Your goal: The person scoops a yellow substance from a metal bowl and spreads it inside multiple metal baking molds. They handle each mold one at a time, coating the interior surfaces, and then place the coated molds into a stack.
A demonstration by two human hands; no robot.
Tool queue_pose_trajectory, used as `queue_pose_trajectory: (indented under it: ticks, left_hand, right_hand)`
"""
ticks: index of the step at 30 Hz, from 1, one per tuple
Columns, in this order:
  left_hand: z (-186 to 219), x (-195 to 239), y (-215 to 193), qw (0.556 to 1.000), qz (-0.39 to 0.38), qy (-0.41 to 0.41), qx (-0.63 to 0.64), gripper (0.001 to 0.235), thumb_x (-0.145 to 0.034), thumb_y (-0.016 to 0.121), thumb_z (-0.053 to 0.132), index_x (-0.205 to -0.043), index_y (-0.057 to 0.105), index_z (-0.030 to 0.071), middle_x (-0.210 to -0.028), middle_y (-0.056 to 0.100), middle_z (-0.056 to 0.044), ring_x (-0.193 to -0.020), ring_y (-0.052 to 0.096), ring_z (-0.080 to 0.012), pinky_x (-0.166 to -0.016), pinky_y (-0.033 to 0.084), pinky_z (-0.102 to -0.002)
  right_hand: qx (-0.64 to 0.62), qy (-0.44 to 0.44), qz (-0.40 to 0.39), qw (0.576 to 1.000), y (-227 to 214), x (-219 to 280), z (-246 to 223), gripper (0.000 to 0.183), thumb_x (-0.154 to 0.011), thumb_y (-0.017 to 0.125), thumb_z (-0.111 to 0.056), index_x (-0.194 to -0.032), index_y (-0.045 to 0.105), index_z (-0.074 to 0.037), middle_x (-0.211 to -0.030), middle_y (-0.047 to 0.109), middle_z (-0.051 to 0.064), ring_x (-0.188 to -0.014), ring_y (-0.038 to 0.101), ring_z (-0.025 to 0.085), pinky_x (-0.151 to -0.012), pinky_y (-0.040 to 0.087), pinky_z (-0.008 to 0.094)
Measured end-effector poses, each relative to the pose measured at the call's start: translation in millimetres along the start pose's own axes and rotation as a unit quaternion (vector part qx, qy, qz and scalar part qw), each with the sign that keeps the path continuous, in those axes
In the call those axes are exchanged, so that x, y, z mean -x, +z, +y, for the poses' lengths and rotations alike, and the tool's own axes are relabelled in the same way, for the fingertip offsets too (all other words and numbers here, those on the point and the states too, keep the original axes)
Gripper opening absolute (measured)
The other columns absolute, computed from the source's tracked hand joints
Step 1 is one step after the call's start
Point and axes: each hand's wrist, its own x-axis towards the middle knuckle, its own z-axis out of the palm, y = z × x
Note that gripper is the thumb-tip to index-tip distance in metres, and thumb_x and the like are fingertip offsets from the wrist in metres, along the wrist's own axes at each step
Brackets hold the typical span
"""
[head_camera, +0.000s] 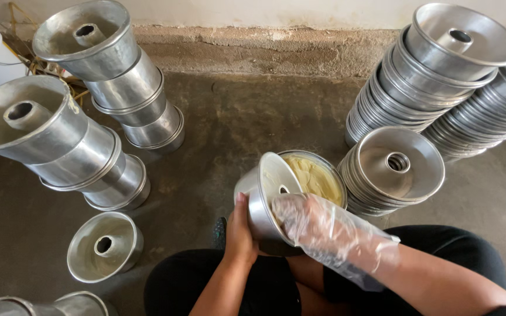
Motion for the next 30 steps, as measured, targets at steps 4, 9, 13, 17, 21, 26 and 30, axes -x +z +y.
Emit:
queue_pose_trajectory:
  ticks: [4, 9, 13, 17, 21, 26, 30]
  left_hand:
    - [0.2, 12.5, 15.3, 0.991, 0.055, -0.053, -0.111, 0.062, -0.100, 0.049, 0.050, -0.125, 0.067, -0.005, -0.106, 0.073, -0.017, -0.095, 0.068, -0.0277, -0.080, 0.055, -0.042]
    - [5.4, 42.0, 24.3, 0.934, -0.139, 0.160, -0.289, 0.047, -0.097, 0.066, 0.040, -0.118, 0.070, -0.002, -0.103, 0.075, -0.009, -0.094, 0.067, -0.0202, -0.083, 0.055, -0.035]
    - [7.8, 49.3, 17.2, 0.801, -0.285, 0.303, -0.431, 0.043, -0.092, 0.078, 0.038, -0.108, 0.076, -0.002, -0.103, 0.076, -0.007, -0.097, 0.073, -0.0186, -0.092, 0.058, -0.038]
    - [-11.2, 24.3, 4.6, 0.856, -0.202, 0.247, -0.408, 0.055, -0.090, 0.072, 0.046, -0.125, 0.069, 0.005, -0.132, 0.067, -0.015, -0.126, 0.056, -0.0280, -0.108, 0.041, -0.043]
    - [-18.3, -4.3, -15.2, 0.992, -0.051, -0.087, -0.070, 0.063, -0.099, 0.052, 0.054, -0.137, 0.058, 0.004, -0.140, 0.063, -0.021, -0.131, 0.058, -0.0325, -0.114, 0.041, -0.047]
    - [-17.0, 14.6, -15.8, 0.881, -0.142, 0.133, -0.432, 0.065, -0.096, 0.052, 0.059, -0.135, 0.064, 0.009, -0.126, 0.073, -0.013, -0.123, 0.063, -0.0244, -0.111, 0.017, -0.043]
    - [-12.8, 32.8, -5.7, 0.769, -0.208, 0.301, -0.524, 0.063, -0.089, 0.068, 0.057, -0.129, 0.068, 0.008, -0.124, 0.070, -0.018, -0.118, 0.059, -0.0323, -0.102, 0.046, -0.044]
  right_hand:
    - [-0.080, 0.007, 0.033, 0.996, 7.0, -3.3, 9.5, 0.033, -0.101, 0.064, -0.014, -0.129, 0.061, 0.003, -0.114, 0.069, 0.016, -0.100, 0.069, 0.022, -0.085, 0.059, 0.036]
    - [-0.113, -0.003, 0.006, 0.994, -5.7, -12.4, 22.4, 0.034, -0.101, 0.065, -0.013, -0.130, 0.061, 0.003, -0.116, 0.068, 0.016, -0.102, 0.069, 0.023, -0.086, 0.059, 0.037]
    - [-0.321, 0.014, 0.011, 0.947, -37.0, -15.7, 25.3, 0.034, -0.101, 0.065, -0.013, -0.130, 0.061, 0.004, -0.117, 0.068, 0.017, -0.103, 0.069, 0.024, -0.087, 0.059, 0.037]
    - [-0.383, 0.004, 0.048, 0.922, -36.2, -14.6, 27.1, 0.034, -0.101, 0.065, -0.013, -0.131, 0.060, 0.004, -0.118, 0.068, 0.017, -0.104, 0.069, 0.024, -0.088, 0.059, 0.038]
    - [-0.333, 0.016, 0.057, 0.941, -2.3, -3.7, 28.6, 0.035, -0.101, 0.065, -0.013, -0.131, 0.060, 0.004, -0.119, 0.068, 0.018, -0.105, 0.069, 0.025, -0.089, 0.059, 0.039]
    - [-0.246, 0.017, 0.027, 0.969, -2.6, -4.4, 32.9, 0.035, -0.101, 0.066, -0.013, -0.131, 0.059, 0.004, -0.120, 0.067, 0.018, -0.107, 0.069, 0.026, -0.090, 0.059, 0.039]
    - [-0.348, 0.019, 0.003, 0.937, -42.8, -21.0, 44.3, 0.036, -0.101, 0.066, -0.013, -0.132, 0.059, 0.004, -0.121, 0.067, 0.019, -0.108, 0.069, 0.026, -0.091, 0.059, 0.040]
